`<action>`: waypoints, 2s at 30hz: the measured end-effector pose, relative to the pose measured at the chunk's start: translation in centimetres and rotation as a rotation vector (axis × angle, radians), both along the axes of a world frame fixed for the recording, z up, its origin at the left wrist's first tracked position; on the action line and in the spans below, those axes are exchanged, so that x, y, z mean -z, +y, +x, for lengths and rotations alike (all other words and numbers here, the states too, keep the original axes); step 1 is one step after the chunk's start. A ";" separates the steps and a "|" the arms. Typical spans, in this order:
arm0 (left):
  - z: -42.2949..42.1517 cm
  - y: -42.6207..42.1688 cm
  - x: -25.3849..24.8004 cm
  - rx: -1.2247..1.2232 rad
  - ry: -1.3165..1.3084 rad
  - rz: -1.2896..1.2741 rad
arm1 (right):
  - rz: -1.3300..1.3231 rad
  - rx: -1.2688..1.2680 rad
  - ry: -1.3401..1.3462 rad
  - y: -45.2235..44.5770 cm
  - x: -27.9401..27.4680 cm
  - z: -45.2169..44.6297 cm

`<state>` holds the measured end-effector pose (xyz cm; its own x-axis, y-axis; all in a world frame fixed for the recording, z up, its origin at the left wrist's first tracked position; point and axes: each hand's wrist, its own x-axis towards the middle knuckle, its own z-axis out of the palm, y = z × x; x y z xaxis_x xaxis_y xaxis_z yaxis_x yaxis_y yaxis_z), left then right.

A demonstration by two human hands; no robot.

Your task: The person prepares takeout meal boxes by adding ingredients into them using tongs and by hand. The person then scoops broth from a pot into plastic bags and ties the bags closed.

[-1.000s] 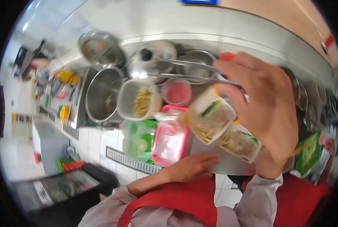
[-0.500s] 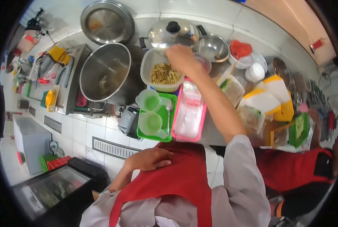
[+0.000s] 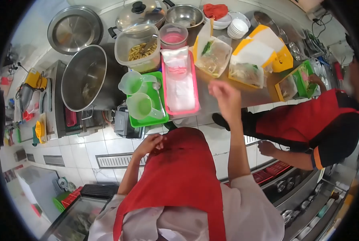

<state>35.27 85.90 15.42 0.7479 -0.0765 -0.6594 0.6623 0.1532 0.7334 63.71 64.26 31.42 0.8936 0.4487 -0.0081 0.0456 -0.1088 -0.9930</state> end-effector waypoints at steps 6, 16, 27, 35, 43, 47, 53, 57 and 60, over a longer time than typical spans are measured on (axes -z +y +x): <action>2.7 -7.7 11.8 0.186 -0.241 0.620 | -0.446 -0.215 0.057 -13.3 11.0 -12.6; 19.5 -20.2 20.5 0.399 -0.864 1.169 | -0.804 -0.219 0.304 -25.6 18.8 -29.9; 33.1 -24.1 35.0 0.643 -0.386 1.463 | -0.823 0.163 0.557 -33.3 22.9 -39.9; 31.2 -24.2 35.4 0.340 -0.337 1.277 | -0.721 0.080 0.609 -31.9 23.7 -36.6; 28.3 -27.4 35.7 -0.777 -0.080 -0.063 | -0.763 0.065 0.402 -31.2 21.7 -27.2; 24.7 -28.5 26.5 -0.615 0.025 -0.320 | -0.727 0.105 0.397 -30.2 20.3 -23.7; 15.8 -26.9 12.5 -0.137 0.322 -0.511 | -0.524 0.168 0.250 -23.5 14.5 -15.7; 17.8 -20.9 -3.9 0.238 0.075 -0.285 | -0.330 0.030 -0.086 -14.7 7.8 -8.3; 21.1 -16.1 -12.1 0.400 0.117 0.044 | -0.433 -0.141 -0.289 -10.9 6.3 -4.3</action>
<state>56.37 69.77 27.53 0.5850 -0.3154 -0.7472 0.7424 -0.1625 0.6499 59.43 53.32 25.15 0.8182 0.5746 0.0187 0.3543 -0.4784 -0.8035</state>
